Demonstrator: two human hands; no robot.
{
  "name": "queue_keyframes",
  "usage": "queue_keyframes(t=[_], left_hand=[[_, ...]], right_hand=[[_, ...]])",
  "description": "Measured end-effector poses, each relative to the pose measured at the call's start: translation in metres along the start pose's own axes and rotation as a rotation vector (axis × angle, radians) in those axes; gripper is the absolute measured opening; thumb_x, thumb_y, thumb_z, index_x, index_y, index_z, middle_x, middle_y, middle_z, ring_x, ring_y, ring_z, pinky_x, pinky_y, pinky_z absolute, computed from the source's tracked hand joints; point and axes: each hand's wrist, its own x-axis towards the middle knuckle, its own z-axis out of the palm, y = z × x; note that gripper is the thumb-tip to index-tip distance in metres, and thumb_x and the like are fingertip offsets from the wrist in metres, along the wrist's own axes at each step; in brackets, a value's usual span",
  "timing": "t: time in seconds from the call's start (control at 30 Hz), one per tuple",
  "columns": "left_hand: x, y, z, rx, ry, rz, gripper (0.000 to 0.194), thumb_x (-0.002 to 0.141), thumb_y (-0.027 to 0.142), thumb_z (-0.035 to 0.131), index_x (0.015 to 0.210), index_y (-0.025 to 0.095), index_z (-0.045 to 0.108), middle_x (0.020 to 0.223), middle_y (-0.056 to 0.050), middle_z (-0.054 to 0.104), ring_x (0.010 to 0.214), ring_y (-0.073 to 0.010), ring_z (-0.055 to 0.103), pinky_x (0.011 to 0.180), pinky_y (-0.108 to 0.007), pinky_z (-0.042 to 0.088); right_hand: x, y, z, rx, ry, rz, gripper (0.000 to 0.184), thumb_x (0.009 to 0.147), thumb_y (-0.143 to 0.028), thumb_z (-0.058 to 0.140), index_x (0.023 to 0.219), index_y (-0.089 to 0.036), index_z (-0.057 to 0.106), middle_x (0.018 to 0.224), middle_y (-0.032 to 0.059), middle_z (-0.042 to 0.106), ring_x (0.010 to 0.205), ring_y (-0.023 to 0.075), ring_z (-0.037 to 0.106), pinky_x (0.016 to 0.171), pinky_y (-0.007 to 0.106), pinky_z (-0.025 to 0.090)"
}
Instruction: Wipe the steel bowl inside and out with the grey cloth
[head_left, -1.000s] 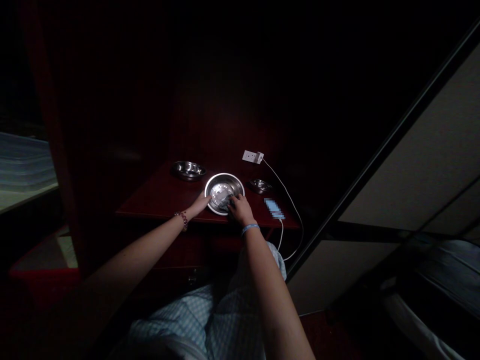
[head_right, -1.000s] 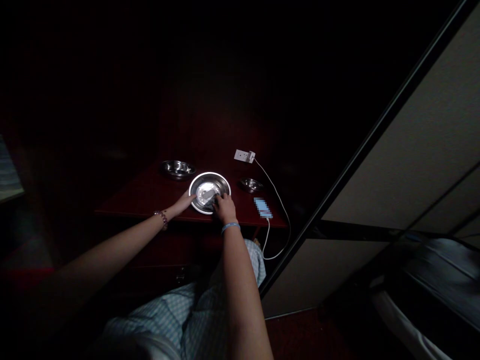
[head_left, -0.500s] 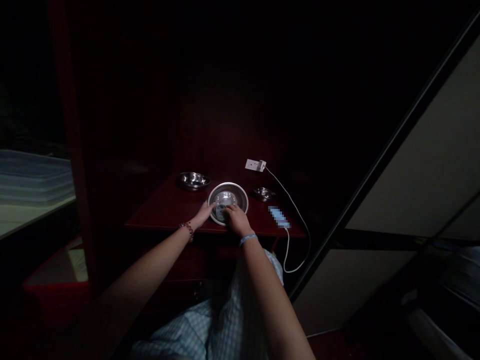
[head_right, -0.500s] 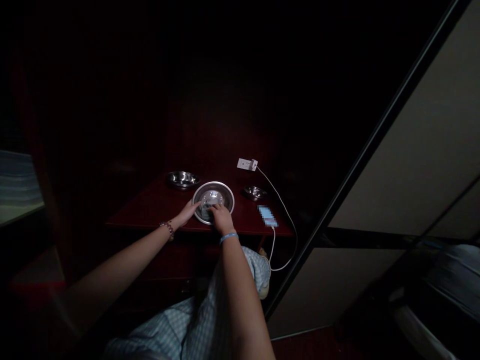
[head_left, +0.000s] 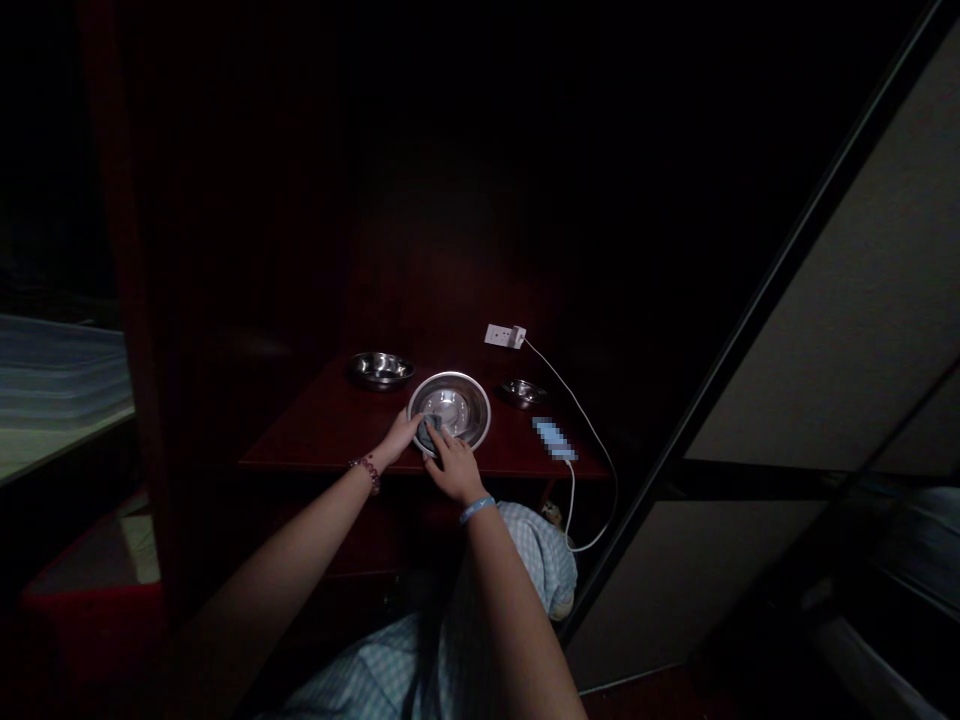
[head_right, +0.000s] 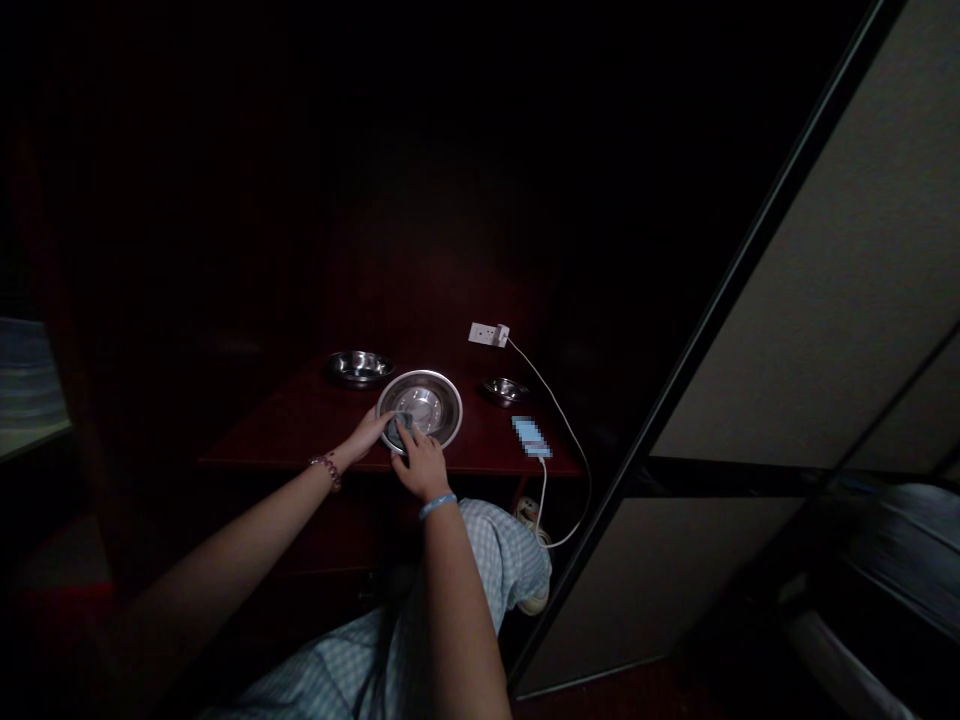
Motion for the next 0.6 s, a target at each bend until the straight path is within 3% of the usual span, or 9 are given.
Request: queue_keyframes(t=[0.4,0.6], left_hand=[[-0.006,0.006,0.002,0.044,0.005,-0.033,0.030,0.071,0.018,0.060,0.099,0.013,0.067,0.108,-0.013,0.073,0.114,-0.0301,0.062,0.107,-0.045,0.043],[-0.010,0.010,0.004,0.057,0.021,-0.024,0.036,0.071,0.015,0.059,0.107,0.013,0.064,0.116,-0.013,0.071,0.119,-0.0293,0.060,0.110,-0.046,0.039]], right_hand=[[-0.005,0.008,-0.011,-0.081,0.114,-0.020,0.037,0.098,-0.045,0.047,0.123,-0.022,0.060,0.127,0.0094,0.064,0.121,0.0232,0.054,0.116,0.045,0.021],[-0.005,0.010,-0.015,-0.145,0.181,0.059,0.035,0.097,-0.046,0.047,0.111,-0.020,0.065,0.120,0.0118,0.066,0.116,0.0271,0.054,0.114,0.048,0.023]])
